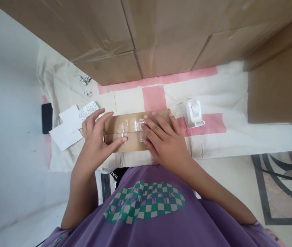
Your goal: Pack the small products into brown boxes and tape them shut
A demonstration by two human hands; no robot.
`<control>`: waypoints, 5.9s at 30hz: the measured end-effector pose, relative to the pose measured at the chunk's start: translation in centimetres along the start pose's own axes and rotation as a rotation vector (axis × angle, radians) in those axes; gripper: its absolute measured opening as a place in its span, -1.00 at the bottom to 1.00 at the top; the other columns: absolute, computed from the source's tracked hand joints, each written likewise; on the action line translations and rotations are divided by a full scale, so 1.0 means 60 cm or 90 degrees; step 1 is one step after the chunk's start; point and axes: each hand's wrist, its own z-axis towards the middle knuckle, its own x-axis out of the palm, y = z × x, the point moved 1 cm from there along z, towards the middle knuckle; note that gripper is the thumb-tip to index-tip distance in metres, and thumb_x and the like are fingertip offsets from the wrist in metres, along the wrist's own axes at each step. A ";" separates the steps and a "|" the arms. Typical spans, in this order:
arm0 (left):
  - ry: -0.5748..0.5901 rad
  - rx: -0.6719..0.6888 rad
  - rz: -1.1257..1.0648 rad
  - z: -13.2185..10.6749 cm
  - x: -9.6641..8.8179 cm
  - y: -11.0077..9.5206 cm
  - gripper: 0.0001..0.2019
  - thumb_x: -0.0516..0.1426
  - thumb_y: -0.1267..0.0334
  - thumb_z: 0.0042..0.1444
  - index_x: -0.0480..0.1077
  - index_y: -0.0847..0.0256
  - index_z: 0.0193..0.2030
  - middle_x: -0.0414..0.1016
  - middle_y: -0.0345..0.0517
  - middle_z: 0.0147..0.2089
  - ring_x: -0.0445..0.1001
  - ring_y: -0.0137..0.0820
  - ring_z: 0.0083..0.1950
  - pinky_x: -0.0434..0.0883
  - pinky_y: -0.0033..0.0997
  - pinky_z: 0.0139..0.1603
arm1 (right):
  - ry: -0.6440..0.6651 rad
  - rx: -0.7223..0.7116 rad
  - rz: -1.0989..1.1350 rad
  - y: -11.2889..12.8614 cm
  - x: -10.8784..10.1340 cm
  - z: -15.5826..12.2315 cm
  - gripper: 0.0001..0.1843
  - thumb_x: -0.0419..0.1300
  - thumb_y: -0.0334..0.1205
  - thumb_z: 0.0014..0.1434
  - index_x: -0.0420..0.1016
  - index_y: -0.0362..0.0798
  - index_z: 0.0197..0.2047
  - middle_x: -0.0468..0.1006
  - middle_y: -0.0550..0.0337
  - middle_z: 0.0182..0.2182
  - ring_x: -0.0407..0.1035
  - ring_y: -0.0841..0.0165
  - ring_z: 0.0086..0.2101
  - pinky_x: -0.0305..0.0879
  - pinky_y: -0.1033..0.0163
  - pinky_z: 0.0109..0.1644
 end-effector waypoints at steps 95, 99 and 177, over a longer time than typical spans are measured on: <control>-0.313 -0.276 0.088 -0.165 0.071 0.249 -0.71 0.19 0.10 0.23 0.49 0.18 0.02 0.43 0.01 -0.08 0.41 -0.17 -0.07 0.34 -0.20 -0.05 | 0.257 0.081 0.644 0.152 0.148 -0.017 -0.74 -0.09 -0.19 0.44 0.34 0.14 -0.27 0.44 0.12 -0.22 0.42 0.20 -0.18 0.44 0.07 -0.03; -0.456 -0.275 0.080 -0.154 0.035 0.200 -0.86 0.10 0.18 0.30 0.40 0.19 -0.17 0.22 -0.21 -0.32 0.26 -0.35 -0.30 0.26 -0.33 -0.23 | 0.145 0.233 0.660 0.059 0.089 -0.108 -0.75 0.00 -0.19 0.45 0.32 0.13 -0.31 0.41 0.08 -0.34 0.35 0.17 -0.30 0.34 0.04 -0.15; -0.073 -0.045 -0.109 0.068 0.033 0.067 -0.46 0.18 0.00 0.27 0.25 0.08 0.33 0.33 0.02 0.32 0.40 -0.22 0.21 0.39 -0.24 0.24 | 0.210 0.580 0.773 -0.139 0.088 -0.095 -0.32 0.20 0.49 0.10 0.33 -0.03 -0.47 0.13 0.37 -0.63 0.01 0.48 -0.58 -0.11 0.29 -0.49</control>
